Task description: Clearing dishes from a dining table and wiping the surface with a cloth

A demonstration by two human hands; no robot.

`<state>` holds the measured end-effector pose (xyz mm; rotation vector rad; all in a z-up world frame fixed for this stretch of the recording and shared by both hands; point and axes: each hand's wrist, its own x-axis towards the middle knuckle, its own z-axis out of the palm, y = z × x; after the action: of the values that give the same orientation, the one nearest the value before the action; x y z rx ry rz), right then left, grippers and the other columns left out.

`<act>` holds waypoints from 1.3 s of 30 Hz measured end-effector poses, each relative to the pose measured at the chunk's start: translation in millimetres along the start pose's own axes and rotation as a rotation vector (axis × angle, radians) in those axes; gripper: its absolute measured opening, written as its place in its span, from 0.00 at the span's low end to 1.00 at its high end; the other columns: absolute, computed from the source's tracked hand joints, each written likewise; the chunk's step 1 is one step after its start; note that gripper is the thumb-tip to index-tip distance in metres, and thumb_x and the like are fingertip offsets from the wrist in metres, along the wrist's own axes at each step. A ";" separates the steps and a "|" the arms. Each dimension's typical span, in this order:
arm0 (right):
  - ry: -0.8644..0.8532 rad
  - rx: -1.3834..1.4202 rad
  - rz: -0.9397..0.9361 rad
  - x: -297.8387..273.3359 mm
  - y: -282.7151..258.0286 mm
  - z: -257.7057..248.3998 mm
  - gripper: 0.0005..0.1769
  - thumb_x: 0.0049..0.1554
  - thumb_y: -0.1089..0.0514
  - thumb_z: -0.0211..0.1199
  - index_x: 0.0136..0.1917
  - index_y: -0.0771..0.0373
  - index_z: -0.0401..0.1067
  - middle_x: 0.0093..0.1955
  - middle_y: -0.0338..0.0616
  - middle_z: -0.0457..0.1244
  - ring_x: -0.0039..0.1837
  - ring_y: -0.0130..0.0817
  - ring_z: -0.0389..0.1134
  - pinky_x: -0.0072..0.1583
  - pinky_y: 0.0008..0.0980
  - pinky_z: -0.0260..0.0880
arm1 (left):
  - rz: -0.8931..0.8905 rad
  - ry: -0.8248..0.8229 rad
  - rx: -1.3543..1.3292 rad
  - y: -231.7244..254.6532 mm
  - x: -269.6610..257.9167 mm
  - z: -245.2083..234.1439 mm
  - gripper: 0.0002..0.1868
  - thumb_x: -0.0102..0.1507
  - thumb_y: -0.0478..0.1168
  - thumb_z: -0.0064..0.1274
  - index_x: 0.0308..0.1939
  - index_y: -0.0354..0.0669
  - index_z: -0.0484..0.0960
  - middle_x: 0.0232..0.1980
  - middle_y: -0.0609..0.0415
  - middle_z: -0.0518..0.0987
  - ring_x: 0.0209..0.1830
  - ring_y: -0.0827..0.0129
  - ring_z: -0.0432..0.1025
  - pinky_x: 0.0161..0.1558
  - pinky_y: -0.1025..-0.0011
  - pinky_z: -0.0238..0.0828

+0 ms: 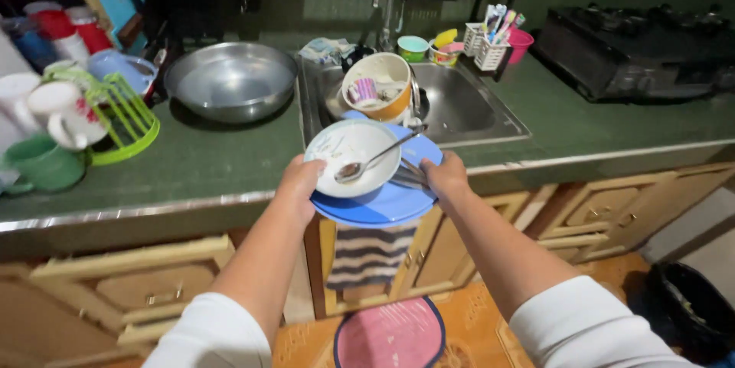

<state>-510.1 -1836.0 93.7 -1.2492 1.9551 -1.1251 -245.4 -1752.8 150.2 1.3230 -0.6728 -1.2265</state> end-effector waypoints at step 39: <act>-0.194 -0.354 -0.022 190.9 -18.8 151.8 0.33 0.52 0.51 0.66 0.70 0.60 0.71 0.63 0.60 0.68 0.67 0.53 0.69 0.62 0.52 0.73 | -0.087 0.079 0.528 -35.2 267.1 -5.9 0.47 0.58 0.42 0.54 0.81 0.51 0.54 0.75 0.34 0.60 0.78 0.43 0.54 0.75 0.51 0.54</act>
<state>-459.8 -2067.3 32.2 -1.5012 2.0504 -0.6529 -172.5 -1990.3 45.8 1.8416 -0.9300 -1.0958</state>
